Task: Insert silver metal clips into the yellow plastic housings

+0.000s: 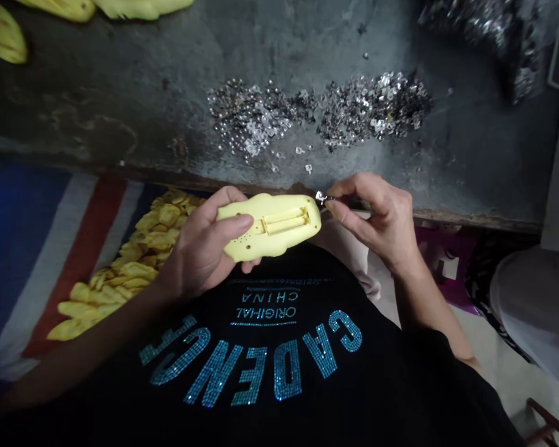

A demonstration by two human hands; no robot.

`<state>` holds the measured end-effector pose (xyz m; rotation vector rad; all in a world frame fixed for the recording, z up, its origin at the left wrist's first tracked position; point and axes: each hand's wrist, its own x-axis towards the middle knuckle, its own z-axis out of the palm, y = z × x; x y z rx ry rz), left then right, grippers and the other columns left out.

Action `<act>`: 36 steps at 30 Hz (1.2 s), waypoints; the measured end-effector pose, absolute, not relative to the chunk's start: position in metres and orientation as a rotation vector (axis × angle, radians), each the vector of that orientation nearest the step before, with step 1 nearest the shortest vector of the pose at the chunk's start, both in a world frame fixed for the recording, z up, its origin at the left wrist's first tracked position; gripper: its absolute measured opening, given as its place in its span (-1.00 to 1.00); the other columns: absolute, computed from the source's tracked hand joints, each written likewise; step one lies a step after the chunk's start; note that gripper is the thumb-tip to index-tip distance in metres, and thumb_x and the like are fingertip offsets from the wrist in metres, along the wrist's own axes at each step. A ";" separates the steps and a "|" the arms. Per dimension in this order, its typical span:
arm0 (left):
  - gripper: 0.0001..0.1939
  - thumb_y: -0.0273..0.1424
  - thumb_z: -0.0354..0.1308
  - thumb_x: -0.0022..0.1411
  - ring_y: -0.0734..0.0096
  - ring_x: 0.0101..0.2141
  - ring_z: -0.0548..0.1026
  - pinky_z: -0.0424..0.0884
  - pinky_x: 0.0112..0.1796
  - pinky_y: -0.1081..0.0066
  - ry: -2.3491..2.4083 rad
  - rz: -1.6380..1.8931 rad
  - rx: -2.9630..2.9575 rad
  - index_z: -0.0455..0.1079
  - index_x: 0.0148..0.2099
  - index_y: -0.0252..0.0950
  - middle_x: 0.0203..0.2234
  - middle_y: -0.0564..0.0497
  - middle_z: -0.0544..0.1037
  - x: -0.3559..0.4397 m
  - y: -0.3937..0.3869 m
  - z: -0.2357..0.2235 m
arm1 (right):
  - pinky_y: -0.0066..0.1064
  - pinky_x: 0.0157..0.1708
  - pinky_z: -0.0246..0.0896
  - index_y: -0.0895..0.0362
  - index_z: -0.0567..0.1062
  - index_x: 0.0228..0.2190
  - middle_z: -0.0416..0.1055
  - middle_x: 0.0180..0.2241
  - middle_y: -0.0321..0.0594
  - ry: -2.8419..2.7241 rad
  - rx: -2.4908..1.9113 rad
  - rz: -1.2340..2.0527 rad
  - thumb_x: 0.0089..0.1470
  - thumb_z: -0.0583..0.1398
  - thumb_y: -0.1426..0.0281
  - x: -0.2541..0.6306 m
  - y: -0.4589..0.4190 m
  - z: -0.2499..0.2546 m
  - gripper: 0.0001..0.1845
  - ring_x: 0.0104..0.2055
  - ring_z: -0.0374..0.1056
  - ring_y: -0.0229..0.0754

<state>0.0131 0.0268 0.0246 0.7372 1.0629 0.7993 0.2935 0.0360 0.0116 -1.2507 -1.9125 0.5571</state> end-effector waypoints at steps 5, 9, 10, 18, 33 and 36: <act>-0.52 -0.17 0.54 0.25 0.32 -0.62 0.62 0.49 -0.70 0.47 1.069 0.807 0.766 0.24 -0.16 -0.13 -0.46 0.10 0.66 0.010 0.019 0.026 | -0.18 -0.15 0.61 -0.06 0.72 -0.12 0.76 -0.22 -0.29 -1.979 -1.190 0.542 0.45 0.41 0.36 0.278 0.019 0.023 -0.95 -0.23 0.66 -0.08; -0.61 -0.19 0.49 0.36 0.32 -0.55 0.65 0.57 -0.63 0.45 1.021 0.839 0.799 0.30 -0.12 -0.15 -0.40 0.08 0.67 0.007 0.012 0.024 | -0.17 -0.20 0.61 -0.07 0.71 -0.13 0.77 -0.22 -0.27 -2.026 -1.209 0.458 0.46 0.42 0.33 0.271 0.016 0.022 -0.98 -0.25 0.65 -0.07; -0.61 -0.19 0.49 0.37 0.31 -0.54 0.66 0.58 -0.63 0.45 1.019 0.847 0.800 0.31 -0.12 -0.16 -0.39 0.08 0.67 0.006 0.011 0.023 | -0.17 -0.21 0.61 -0.07 0.71 -0.12 0.77 -0.22 -0.27 -2.034 -1.191 0.440 0.46 0.43 0.34 0.270 0.016 0.022 -0.96 -0.25 0.65 -0.07; -0.60 -0.20 0.51 0.35 0.31 -0.55 0.65 0.58 -0.65 0.44 1.028 0.908 0.829 0.32 -0.14 -0.17 -0.41 0.10 0.63 0.009 0.009 0.027 | -0.11 -0.17 0.63 -0.11 0.72 -0.01 0.77 -0.16 -0.23 -2.130 -1.211 0.275 0.46 0.37 0.48 0.266 0.003 0.029 -0.78 -0.20 0.66 -0.01; -0.52 -0.11 0.59 0.33 0.36 -0.59 0.63 0.55 -0.64 0.44 1.027 0.900 0.854 0.32 -0.13 -0.14 -0.43 0.14 0.66 0.010 0.008 0.030 | -0.08 -0.18 0.66 -0.14 0.73 -0.02 0.80 -0.15 -0.24 -2.161 -1.233 0.078 0.46 0.36 0.46 0.265 0.000 0.032 -0.77 -0.24 0.68 0.00; -0.54 -0.12 0.57 0.35 0.36 -0.59 0.64 0.55 -0.64 0.44 1.029 0.906 0.866 0.33 -0.14 -0.14 -0.43 0.14 0.66 0.010 0.008 0.030 | -0.06 -0.17 0.69 -0.16 0.74 -0.05 0.79 -0.16 -0.23 -2.163 -1.293 0.122 0.50 0.34 0.41 0.265 0.001 0.030 -0.81 -0.22 0.68 0.01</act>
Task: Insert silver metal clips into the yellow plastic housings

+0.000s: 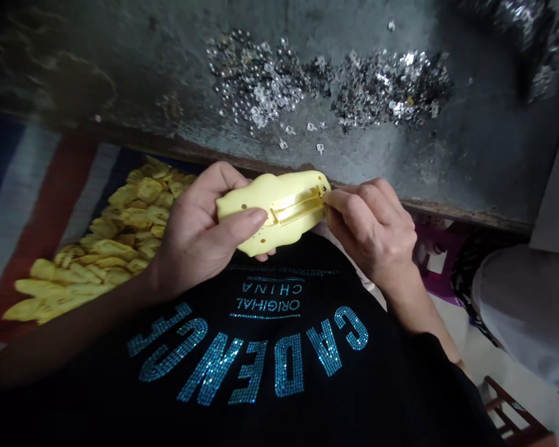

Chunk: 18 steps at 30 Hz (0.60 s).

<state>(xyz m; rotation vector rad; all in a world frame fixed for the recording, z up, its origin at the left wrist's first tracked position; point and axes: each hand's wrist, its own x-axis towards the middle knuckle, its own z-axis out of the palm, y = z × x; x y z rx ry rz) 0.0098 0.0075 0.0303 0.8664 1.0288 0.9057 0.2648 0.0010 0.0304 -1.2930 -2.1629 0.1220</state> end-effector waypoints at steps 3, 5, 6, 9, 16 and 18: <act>-0.53 -0.12 0.59 0.34 0.37 -0.59 0.63 0.54 -0.63 0.45 1.031 0.902 0.866 0.33 -0.14 -0.14 -0.44 0.14 0.65 0.010 0.007 0.032 | -0.06 -0.15 0.69 -0.15 0.74 -0.04 0.79 -0.17 -0.22 -2.195 -1.296 0.104 0.51 0.33 0.41 0.263 0.002 0.030 -0.81 -0.21 0.67 0.00; -0.51 -0.12 0.60 0.33 0.38 -0.59 0.63 0.54 -0.63 0.45 1.028 0.903 0.868 0.32 -0.14 -0.15 -0.43 0.14 0.65 0.010 0.007 0.032 | -0.09 -0.14 0.68 -0.13 0.72 0.02 0.78 -0.15 -0.22 -2.228 -1.264 0.051 0.51 0.32 0.45 0.261 0.001 0.030 -0.77 -0.20 0.67 -0.01; -0.51 -0.11 0.60 0.34 0.38 -0.59 0.64 0.55 -0.63 0.45 1.022 0.905 0.873 0.32 -0.14 -0.15 -0.43 0.14 0.65 0.010 0.007 0.031 | -0.10 -0.14 0.67 -0.12 0.70 0.04 0.78 -0.14 -0.21 -2.241 -1.251 0.028 0.50 0.32 0.47 0.260 0.000 0.030 -0.75 -0.19 0.66 -0.01; -0.53 -0.13 0.58 0.38 0.40 -0.59 0.63 0.55 -0.63 0.47 0.976 0.917 0.888 0.31 -0.12 -0.14 -0.43 0.16 0.65 0.009 0.007 0.025 | -0.15 -0.13 0.64 -0.06 0.67 0.11 0.79 -0.12 -0.20 -2.256 -1.226 -0.021 0.47 0.34 0.53 0.258 -0.001 0.029 -0.69 -0.19 0.64 -0.03; -0.49 -0.13 0.59 0.39 0.39 -0.59 0.65 0.57 -0.66 0.48 0.865 0.950 0.873 0.27 -0.10 -0.13 -0.40 0.17 0.70 0.006 0.009 0.005 | -0.19 -0.15 0.60 -0.05 0.70 0.11 0.80 -0.10 -0.24 -2.151 -1.177 -0.070 0.41 0.39 0.58 0.260 -0.005 0.022 -0.64 -0.18 0.69 -0.07; -0.48 -0.09 0.57 0.40 0.38 -0.60 0.65 0.57 -0.67 0.47 0.870 0.958 0.888 0.26 -0.10 -0.13 -0.40 0.17 0.70 0.006 0.009 0.003 | -0.18 -0.15 0.60 -0.04 0.70 0.13 0.81 -0.09 -0.21 -2.155 -1.172 -0.086 0.40 0.40 0.59 0.261 -0.006 0.020 -0.61 -0.16 0.68 -0.05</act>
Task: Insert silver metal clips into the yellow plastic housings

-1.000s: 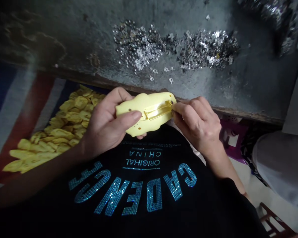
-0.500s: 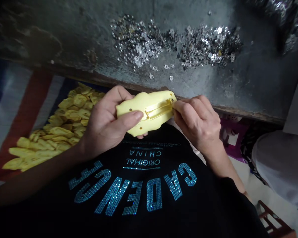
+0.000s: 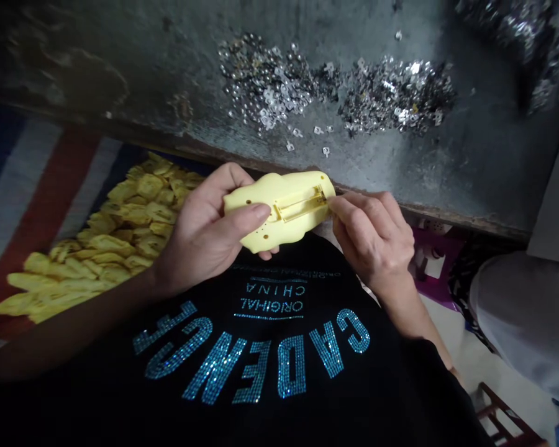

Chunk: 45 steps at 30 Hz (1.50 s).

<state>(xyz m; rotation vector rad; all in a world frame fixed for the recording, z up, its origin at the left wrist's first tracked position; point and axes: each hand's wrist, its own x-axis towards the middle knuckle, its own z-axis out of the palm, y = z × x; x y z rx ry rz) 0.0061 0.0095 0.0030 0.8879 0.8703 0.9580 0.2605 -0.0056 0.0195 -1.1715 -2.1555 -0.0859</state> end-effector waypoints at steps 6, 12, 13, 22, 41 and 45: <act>-0.47 -0.06 0.58 0.38 0.33 -0.62 0.67 0.55 -0.70 0.46 0.893 1.019 0.953 0.26 -0.11 -0.12 -0.44 0.16 0.69 0.007 0.009 0.000 | -0.17 -0.16 0.58 -0.08 0.67 0.16 0.80 -0.04 -0.20 -2.179 -1.156 -0.090 0.40 0.40 0.59 0.260 -0.005 0.015 -0.57 -0.14 0.64 -0.05; -0.50 -0.09 0.57 0.40 0.36 -0.62 0.66 0.55 -0.69 0.49 0.884 1.067 0.994 0.28 -0.10 -0.12 -0.44 0.18 0.70 0.008 0.007 0.000 | -0.17 -0.19 0.54 -0.03 0.67 0.18 0.78 -0.07 -0.18 -2.163 -1.133 -0.113 0.39 0.39 0.61 0.260 -0.007 0.007 -0.56 -0.16 0.60 -0.05; -0.51 -0.10 0.57 0.41 0.37 -0.63 0.66 0.56 -0.69 0.49 0.882 1.074 1.000 0.28 -0.09 -0.12 -0.44 0.18 0.70 0.008 0.006 0.000 | -0.18 -0.19 0.55 -0.03 0.67 0.18 0.77 -0.08 -0.18 -2.151 -1.146 -0.097 0.39 0.40 0.61 0.260 -0.008 0.007 -0.56 -0.17 0.59 -0.06; -0.53 -0.13 0.56 0.44 0.42 -0.59 0.65 0.54 -0.67 0.50 0.868 1.073 1.114 0.28 -0.06 -0.12 -0.39 0.17 0.69 0.006 0.004 0.005 | -0.19 -0.14 0.62 -0.06 0.71 0.11 0.74 -0.11 -0.23 -2.056 -1.184 0.142 0.38 0.41 0.64 0.258 -0.016 0.017 -0.58 -0.15 0.65 -0.11; -0.51 -0.15 0.58 0.40 0.38 -0.55 0.67 0.54 -0.68 0.48 0.924 0.969 1.056 0.28 -0.07 -0.11 -0.40 0.17 0.66 0.006 0.003 0.011 | -0.21 -0.22 0.48 -0.08 0.64 0.02 0.70 -0.13 -0.23 -2.160 -1.163 0.108 0.46 0.35 0.50 0.270 0.003 0.011 -0.77 -0.19 0.59 -0.09; -0.49 -0.16 0.64 0.32 0.39 -0.57 0.63 0.54 -0.69 0.42 0.986 1.001 1.088 0.33 -0.08 -0.11 -0.40 0.15 0.62 0.007 0.002 0.014 | -0.21 -0.23 0.57 -0.07 0.69 -0.07 0.72 -0.20 -0.26 -2.056 -1.210 0.243 0.43 0.40 0.45 0.268 0.002 0.015 -0.85 -0.21 0.64 -0.09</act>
